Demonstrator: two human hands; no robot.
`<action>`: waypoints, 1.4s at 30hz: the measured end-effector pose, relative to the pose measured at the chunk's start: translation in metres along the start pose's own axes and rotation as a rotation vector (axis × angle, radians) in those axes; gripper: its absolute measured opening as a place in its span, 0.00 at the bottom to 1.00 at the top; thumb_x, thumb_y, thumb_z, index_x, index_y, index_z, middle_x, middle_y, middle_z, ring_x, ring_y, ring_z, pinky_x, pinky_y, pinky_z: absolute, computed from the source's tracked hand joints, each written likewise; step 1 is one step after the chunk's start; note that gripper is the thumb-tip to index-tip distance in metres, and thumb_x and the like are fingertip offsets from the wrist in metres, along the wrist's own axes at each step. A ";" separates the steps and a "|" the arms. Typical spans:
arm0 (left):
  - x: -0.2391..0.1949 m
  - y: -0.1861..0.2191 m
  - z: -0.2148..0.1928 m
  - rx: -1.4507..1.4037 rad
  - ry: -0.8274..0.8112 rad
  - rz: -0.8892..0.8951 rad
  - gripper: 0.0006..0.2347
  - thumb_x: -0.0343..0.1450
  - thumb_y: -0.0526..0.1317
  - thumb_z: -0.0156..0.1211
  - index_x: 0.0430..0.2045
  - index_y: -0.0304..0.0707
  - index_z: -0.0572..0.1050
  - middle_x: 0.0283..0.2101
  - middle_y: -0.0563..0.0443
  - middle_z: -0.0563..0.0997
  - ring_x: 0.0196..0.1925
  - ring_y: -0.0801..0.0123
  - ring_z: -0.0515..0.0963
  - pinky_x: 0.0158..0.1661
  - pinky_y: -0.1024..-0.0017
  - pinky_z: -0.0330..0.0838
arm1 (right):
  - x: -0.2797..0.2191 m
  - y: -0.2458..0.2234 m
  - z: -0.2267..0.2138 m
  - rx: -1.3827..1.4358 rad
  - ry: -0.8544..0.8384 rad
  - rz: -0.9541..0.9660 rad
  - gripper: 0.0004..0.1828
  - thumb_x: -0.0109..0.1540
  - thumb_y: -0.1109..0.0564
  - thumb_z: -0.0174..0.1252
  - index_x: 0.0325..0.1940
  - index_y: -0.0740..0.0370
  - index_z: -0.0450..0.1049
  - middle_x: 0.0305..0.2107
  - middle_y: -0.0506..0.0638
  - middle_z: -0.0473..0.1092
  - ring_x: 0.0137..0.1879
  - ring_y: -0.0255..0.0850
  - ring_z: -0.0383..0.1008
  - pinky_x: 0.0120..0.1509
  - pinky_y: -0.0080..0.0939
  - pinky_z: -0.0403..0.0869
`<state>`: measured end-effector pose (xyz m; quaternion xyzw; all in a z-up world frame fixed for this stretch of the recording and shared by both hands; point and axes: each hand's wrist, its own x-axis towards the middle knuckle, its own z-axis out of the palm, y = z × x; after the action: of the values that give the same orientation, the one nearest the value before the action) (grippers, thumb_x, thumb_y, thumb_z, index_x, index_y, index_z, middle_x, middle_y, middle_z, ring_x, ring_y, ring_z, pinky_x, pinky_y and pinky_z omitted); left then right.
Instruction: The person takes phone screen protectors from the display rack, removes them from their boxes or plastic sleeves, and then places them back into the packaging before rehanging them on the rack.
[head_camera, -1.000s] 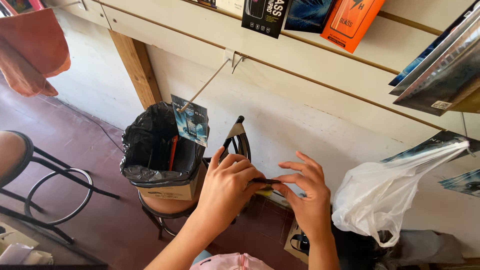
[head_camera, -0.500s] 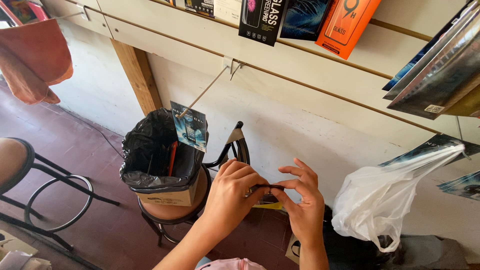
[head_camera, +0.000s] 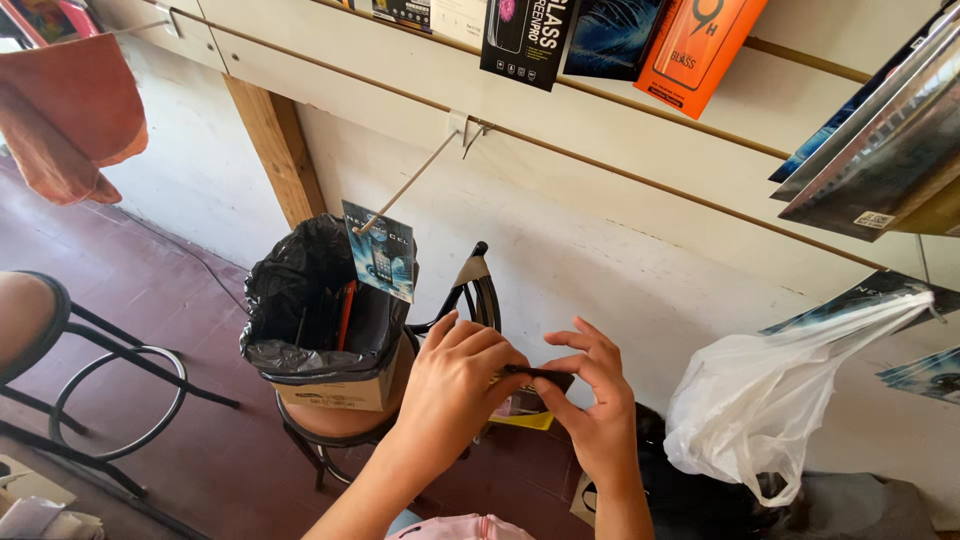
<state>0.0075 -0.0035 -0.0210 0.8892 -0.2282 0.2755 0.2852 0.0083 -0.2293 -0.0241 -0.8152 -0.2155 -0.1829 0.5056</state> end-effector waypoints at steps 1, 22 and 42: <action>-0.001 -0.002 0.004 -0.001 0.000 0.000 0.06 0.81 0.50 0.76 0.41 0.54 0.89 0.44 0.62 0.90 0.55 0.58 0.87 0.73 0.38 0.70 | 0.000 -0.001 0.001 -0.001 0.000 0.000 0.03 0.72 0.54 0.74 0.45 0.53 0.88 0.64 0.49 0.86 0.93 0.55 0.68 0.88 0.60 0.73; -0.014 -0.013 0.021 0.060 0.035 -0.003 0.06 0.75 0.50 0.82 0.37 0.57 0.90 0.34 0.63 0.83 0.53 0.57 0.83 0.79 0.38 0.65 | 0.002 -0.016 0.001 -0.216 -0.039 -0.027 0.03 0.70 0.54 0.77 0.44 0.48 0.95 0.63 0.42 0.86 0.93 0.53 0.66 0.89 0.57 0.71; -0.012 -0.014 0.010 -0.017 0.181 -0.014 0.06 0.78 0.41 0.80 0.34 0.52 0.86 0.33 0.64 0.84 0.50 0.57 0.80 0.66 0.47 0.69 | -0.004 -0.010 0.004 -0.334 0.110 -0.027 0.03 0.70 0.54 0.75 0.42 0.47 0.93 0.54 0.41 0.86 0.86 0.54 0.71 0.87 0.61 0.72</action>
<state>0.0097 0.0030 -0.0409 0.8598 -0.1975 0.3507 0.3143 0.0003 -0.2225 -0.0207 -0.8736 -0.1653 -0.2671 0.3717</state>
